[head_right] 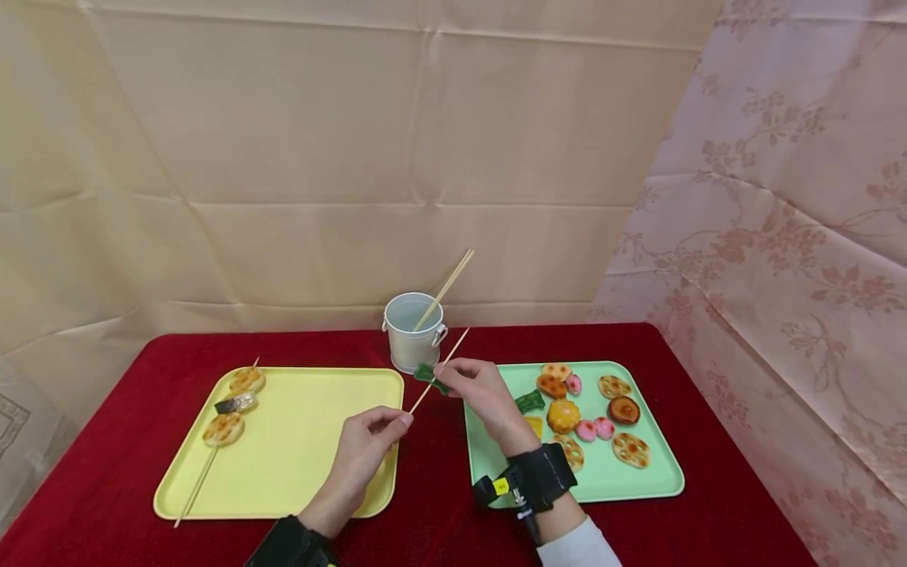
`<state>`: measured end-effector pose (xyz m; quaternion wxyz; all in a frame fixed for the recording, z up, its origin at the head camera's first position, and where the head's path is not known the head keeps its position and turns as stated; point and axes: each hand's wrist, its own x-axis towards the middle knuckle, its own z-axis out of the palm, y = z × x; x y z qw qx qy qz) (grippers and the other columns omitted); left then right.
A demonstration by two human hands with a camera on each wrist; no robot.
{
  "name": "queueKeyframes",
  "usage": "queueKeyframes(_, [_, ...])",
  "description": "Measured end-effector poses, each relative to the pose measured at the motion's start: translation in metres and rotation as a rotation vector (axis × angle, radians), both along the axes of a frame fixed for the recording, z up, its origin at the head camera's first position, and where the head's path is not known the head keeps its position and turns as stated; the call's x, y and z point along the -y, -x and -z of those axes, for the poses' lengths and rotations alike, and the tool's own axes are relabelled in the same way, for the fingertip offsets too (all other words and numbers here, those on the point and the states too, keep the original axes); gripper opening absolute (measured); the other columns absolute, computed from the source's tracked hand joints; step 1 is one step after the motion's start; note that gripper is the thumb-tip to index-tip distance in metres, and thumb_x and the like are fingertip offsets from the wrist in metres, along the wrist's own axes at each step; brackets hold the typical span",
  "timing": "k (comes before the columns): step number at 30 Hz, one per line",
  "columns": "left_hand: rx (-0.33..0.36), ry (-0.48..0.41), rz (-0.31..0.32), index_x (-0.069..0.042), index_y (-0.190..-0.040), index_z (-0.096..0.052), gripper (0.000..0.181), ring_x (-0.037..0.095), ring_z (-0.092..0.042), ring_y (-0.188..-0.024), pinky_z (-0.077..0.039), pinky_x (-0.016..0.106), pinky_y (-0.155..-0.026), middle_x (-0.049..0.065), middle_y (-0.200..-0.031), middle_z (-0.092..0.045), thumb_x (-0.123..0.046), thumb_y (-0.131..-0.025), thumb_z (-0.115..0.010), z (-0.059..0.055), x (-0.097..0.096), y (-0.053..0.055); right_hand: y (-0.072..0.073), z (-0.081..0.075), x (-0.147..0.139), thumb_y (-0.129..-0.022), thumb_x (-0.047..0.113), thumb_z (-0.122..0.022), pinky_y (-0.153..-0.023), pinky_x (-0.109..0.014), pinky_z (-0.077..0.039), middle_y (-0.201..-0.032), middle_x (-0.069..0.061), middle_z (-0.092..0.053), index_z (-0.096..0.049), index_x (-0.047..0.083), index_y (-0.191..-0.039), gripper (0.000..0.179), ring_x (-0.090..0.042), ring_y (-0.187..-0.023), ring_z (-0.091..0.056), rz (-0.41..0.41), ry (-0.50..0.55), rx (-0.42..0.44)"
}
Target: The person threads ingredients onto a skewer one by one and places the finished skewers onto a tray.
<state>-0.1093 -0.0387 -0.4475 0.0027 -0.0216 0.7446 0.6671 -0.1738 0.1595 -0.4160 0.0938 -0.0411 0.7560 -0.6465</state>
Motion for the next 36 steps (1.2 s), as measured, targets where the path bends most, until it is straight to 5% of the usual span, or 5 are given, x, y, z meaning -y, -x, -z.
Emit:
queueKeyframes(25, [0.029,-0.052,-0.074,0.003,-0.097,-0.077,0.019,0.015,-0.060,-0.077,-0.048,0.026,-0.069,0.005,-0.084,-0.068,-0.015,-0.092,-0.077,0.002,0.002,0.003,-0.009,0.008,0.022,-0.100,0.024,-0.067,-0.089,-0.037,-0.055,-0.108,-0.008,-0.075,-0.076,0.000,-0.114,0.030,-0.019,-0.094,-0.067,-0.153,-0.113,-0.034])
queueKeyframes(36, [0.020,-0.049,-0.085,0.004,-0.096,-0.077,0.018,0.014,-0.059,-0.076,-0.048,0.024,-0.067,0.003,-0.082,-0.067,-0.013,-0.091,-0.077,0.005,0.010,0.002,0.008,-0.026,-0.028,-0.101,0.040,-0.066,-0.091,-0.047,-0.056,-0.114,-0.005,-0.075,-0.074,0.008,-0.122,0.040,-0.026,-0.108,-0.068,-0.134,-0.566,-0.300])
